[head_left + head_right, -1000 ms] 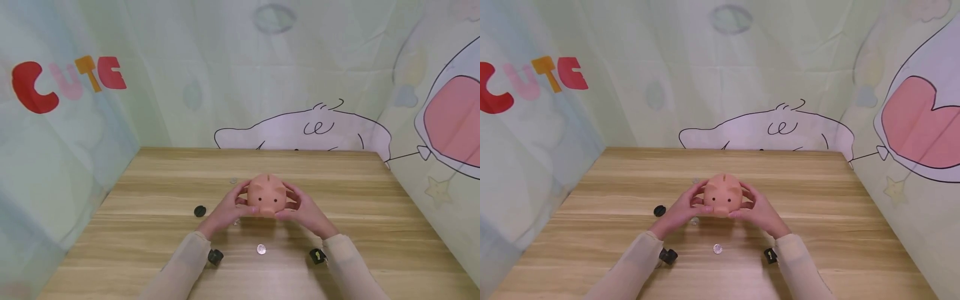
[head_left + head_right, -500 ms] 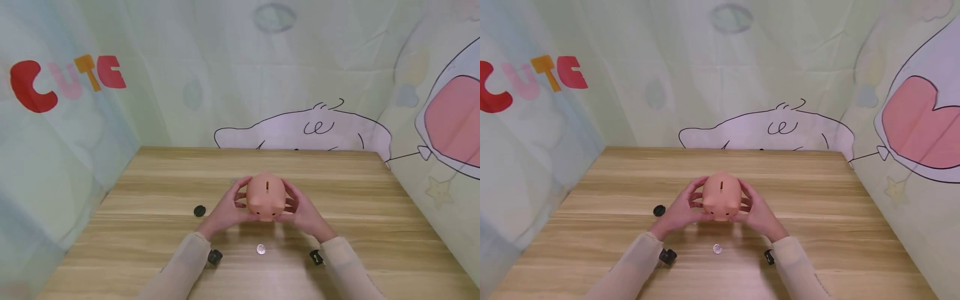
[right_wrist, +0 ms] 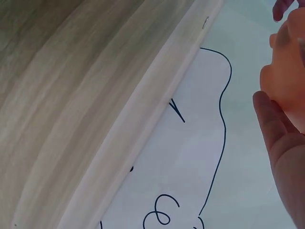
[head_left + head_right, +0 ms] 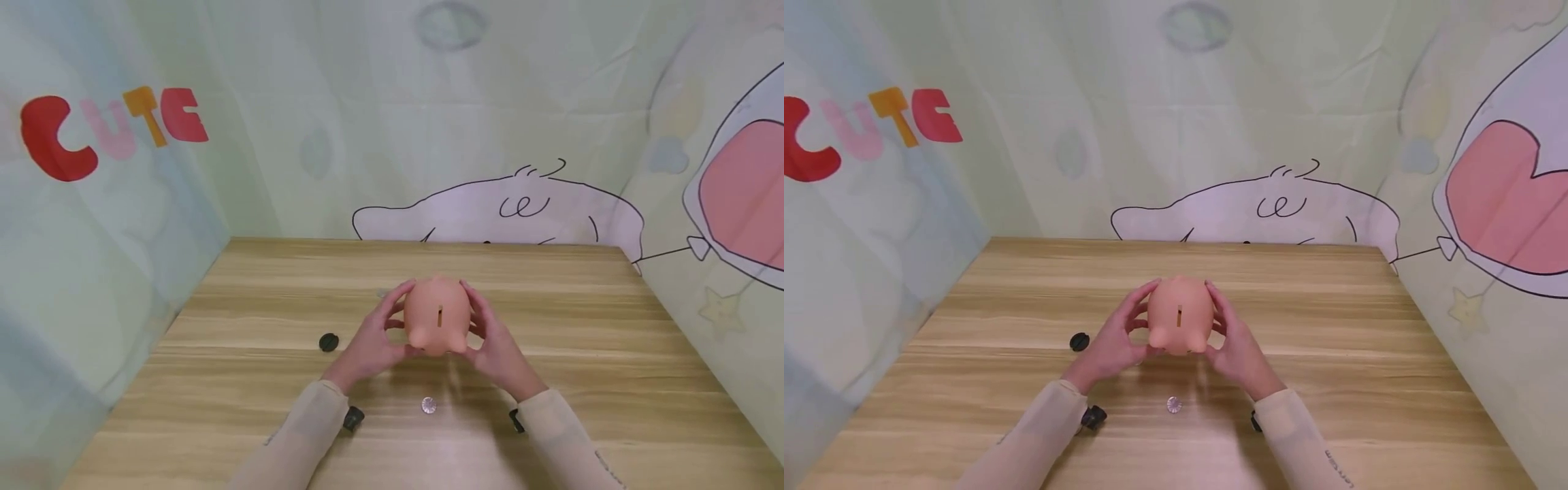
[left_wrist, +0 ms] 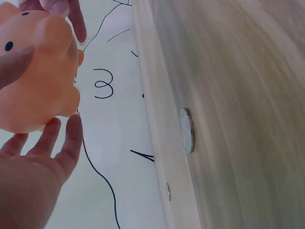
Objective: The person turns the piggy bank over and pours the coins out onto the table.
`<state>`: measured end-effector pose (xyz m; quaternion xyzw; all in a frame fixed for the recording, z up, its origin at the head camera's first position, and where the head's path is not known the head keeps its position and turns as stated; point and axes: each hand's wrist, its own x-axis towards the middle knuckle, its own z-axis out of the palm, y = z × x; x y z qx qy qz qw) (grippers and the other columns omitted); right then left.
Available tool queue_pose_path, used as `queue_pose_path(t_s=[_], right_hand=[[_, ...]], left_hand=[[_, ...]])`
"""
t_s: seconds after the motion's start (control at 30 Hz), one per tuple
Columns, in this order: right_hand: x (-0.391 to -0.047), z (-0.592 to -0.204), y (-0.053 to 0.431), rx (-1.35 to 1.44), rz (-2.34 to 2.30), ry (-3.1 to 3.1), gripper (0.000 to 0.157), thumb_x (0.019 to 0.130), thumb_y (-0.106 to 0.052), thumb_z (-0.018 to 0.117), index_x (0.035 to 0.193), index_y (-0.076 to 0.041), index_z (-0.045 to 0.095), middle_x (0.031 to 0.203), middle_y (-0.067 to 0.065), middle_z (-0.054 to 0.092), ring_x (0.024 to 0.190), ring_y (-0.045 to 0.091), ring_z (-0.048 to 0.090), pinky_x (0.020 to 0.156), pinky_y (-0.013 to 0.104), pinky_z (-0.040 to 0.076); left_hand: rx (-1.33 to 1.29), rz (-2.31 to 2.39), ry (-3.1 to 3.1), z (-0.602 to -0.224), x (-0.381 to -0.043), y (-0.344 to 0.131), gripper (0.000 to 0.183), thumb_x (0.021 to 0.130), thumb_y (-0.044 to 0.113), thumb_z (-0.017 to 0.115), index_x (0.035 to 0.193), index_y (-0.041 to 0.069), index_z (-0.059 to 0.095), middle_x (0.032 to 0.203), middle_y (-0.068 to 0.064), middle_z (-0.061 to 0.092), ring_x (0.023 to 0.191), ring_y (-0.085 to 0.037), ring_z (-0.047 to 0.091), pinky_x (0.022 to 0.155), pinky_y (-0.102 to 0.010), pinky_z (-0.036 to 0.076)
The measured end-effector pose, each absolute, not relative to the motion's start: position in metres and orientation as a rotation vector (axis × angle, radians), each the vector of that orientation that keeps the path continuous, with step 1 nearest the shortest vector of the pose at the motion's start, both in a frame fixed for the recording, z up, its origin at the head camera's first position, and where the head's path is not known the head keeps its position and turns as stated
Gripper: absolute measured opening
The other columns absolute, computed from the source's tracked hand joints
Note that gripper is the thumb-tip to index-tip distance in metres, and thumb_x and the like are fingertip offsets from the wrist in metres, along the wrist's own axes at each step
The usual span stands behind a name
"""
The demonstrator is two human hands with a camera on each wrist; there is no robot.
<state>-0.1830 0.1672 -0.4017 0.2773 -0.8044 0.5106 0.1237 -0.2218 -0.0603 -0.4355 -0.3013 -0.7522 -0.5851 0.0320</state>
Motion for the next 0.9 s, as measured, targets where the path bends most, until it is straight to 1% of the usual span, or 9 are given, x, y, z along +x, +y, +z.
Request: queue_pose_path(t_s=[0.13, 0.3, 0.43, 0.53, 0.67, 0.77, 0.9], right_hand=[[-0.182, -0.401, 0.164, 0.814, 1.44, -2.344, 0.093, 0.07, 0.026, 0.074, 0.148, 0.011, 0.026, 0.149, 0.029, 0.036, 0.123, 0.047, 0.052, 0.093, 0.049, 0.05], [-0.183, -0.399, 0.163, 0.779, 1.447, -2.375, 0.094, 0.072, 0.023, 0.076, 0.15, 0.009, 0.026, 0.15, 0.027, 0.036, 0.125, 0.044, 0.051, 0.093, 0.047, 0.05], [-0.187, -0.41, 0.166, 0.783, 1.499, -2.352, 0.095, 0.07, 0.024, 0.076, 0.15, 0.008, 0.026, 0.15, 0.029, 0.036, 0.123, 0.047, 0.052, 0.09, 0.049, 0.052], [-0.194, -0.425, 0.171, 0.784, 1.537, -2.354, 0.099, 0.07, 0.024, 0.076, 0.152, 0.003, 0.025, 0.152, 0.025, 0.035, 0.122, 0.046, 0.053, 0.088, 0.048, 0.053], [-0.199, -0.44, 0.177, 0.738, 1.644, -2.401, 0.101, 0.072, 0.019, 0.078, 0.155, -0.007, 0.025, 0.155, 0.016, 0.034, 0.121, 0.041, 0.055, 0.086, 0.042, 0.055], [-0.199, -0.441, 0.182, 0.699, 1.804, -2.415, 0.102, 0.073, 0.014, 0.08, 0.155, -0.01, 0.025, 0.155, 0.015, 0.035, 0.117, 0.04, 0.057, 0.083, 0.039, 0.056], [-0.2, -0.439, 0.188, 0.628, 1.978, -2.408, 0.099, 0.075, 0.005, 0.083, 0.156, -0.011, 0.028, 0.152, 0.02, 0.039, 0.109, 0.037, 0.06, 0.08, 0.037, 0.057]], left_hand=[[-0.934, -1.784, -2.322, -0.435, -0.221, -0.061, 0.102, 0.074, 0.0, 0.086, 0.155, 0.029, 0.031, 0.156, 0.006, 0.034, 0.133, -0.027, 0.046, 0.094, -0.037, 0.051], [-0.927, -1.811, -2.303, -0.435, -0.222, -0.062, 0.104, 0.073, -0.006, 0.085, 0.155, 0.028, 0.031, 0.156, 0.004, 0.033, 0.132, -0.03, 0.046, 0.093, -0.039, 0.052], [-0.935, -1.849, -2.31, -0.438, -0.221, -0.06, 0.104, 0.073, -0.006, 0.084, 0.155, 0.028, 0.03, 0.157, 0.003, 0.031, 0.132, -0.031, 0.046, 0.093, -0.04, 0.051], [-0.894, -1.876, -2.344, -0.44, -0.219, -0.06, 0.104, 0.073, -0.003, 0.086, 0.155, 0.03, 0.031, 0.157, 0.004, 0.032, 0.13, -0.029, 0.048, 0.092, -0.041, 0.051], [-0.844, -1.919, -2.38, -0.44, -0.216, -0.063, 0.101, 0.072, 0.004, 0.089, 0.153, 0.03, 0.034, 0.154, 0.003, 0.036, 0.124, -0.027, 0.052, 0.09, -0.042, 0.052], [-0.823, -1.969, -2.412, -0.44, -0.217, -0.065, 0.099, 0.073, 0.01, 0.09, 0.153, 0.027, 0.035, 0.151, 0.003, 0.038, 0.119, -0.025, 0.054, 0.089, -0.042, 0.053], [-0.739, -1.986, -2.492, -0.437, -0.22, -0.065, 0.091, 0.078, 0.025, 0.087, 0.153, 0.028, 0.036, 0.145, 0.004, 0.044, 0.11, -0.022, 0.056, 0.085, -0.04, 0.053]])
